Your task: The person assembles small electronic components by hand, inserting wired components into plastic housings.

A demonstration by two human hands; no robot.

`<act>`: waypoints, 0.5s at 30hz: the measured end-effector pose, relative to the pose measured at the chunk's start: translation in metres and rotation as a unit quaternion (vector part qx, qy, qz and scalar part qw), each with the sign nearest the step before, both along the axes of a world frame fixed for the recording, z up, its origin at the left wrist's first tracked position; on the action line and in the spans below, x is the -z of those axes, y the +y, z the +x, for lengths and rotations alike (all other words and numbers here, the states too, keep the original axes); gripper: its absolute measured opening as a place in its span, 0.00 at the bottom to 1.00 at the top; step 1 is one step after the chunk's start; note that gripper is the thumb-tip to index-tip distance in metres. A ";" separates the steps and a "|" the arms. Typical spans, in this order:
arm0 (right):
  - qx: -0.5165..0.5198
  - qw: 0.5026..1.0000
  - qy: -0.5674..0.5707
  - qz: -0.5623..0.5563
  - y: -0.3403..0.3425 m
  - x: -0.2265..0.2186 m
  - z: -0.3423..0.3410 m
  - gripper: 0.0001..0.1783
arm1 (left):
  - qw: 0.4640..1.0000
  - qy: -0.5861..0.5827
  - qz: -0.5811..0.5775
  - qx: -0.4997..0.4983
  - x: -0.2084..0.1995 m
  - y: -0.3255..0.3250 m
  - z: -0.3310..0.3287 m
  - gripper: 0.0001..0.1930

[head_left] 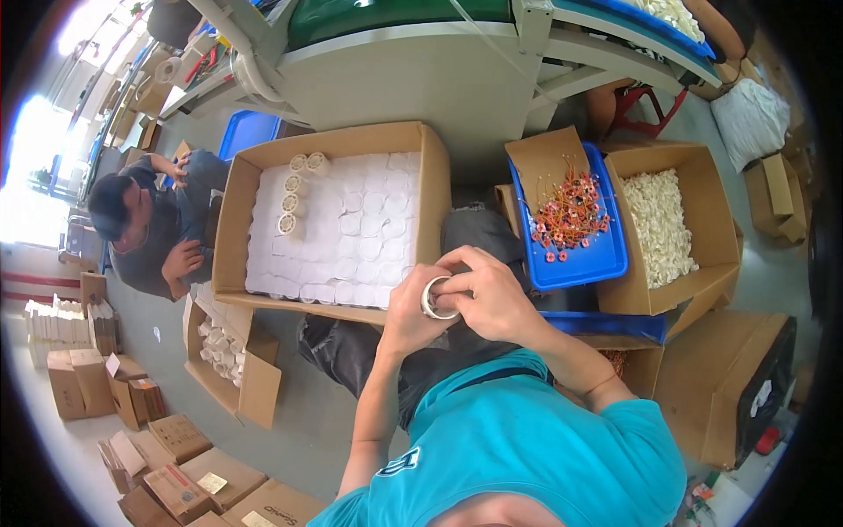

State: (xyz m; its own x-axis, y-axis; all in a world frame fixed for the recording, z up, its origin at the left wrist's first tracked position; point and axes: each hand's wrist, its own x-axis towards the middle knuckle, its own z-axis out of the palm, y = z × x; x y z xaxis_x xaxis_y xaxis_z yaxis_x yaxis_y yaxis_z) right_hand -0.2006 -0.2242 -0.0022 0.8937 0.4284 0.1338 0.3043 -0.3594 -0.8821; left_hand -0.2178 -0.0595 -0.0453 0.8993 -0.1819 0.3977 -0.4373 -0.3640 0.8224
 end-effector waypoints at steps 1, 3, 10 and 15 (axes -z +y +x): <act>-0.006 1.000 -0.003 0.000 0.001 0.000 0.000 0.08 | 1.000 -0.003 0.000 -0.006 0.000 0.000 0.000 0.23; 0.020 0.999 -0.026 -0.004 0.002 0.000 -0.004 0.08 | 1.000 -0.005 -0.011 0.000 -0.002 -0.002 0.000 0.22; 0.034 0.999 -0.011 0.021 -0.001 0.010 -0.007 0.09 | 1.000 0.027 0.007 0.009 -0.001 -0.005 -0.005 0.21; 0.006 0.995 0.087 0.056 -0.006 0.012 -0.004 0.11 | 0.999 0.021 0.024 0.027 -0.003 -0.005 -0.007 0.23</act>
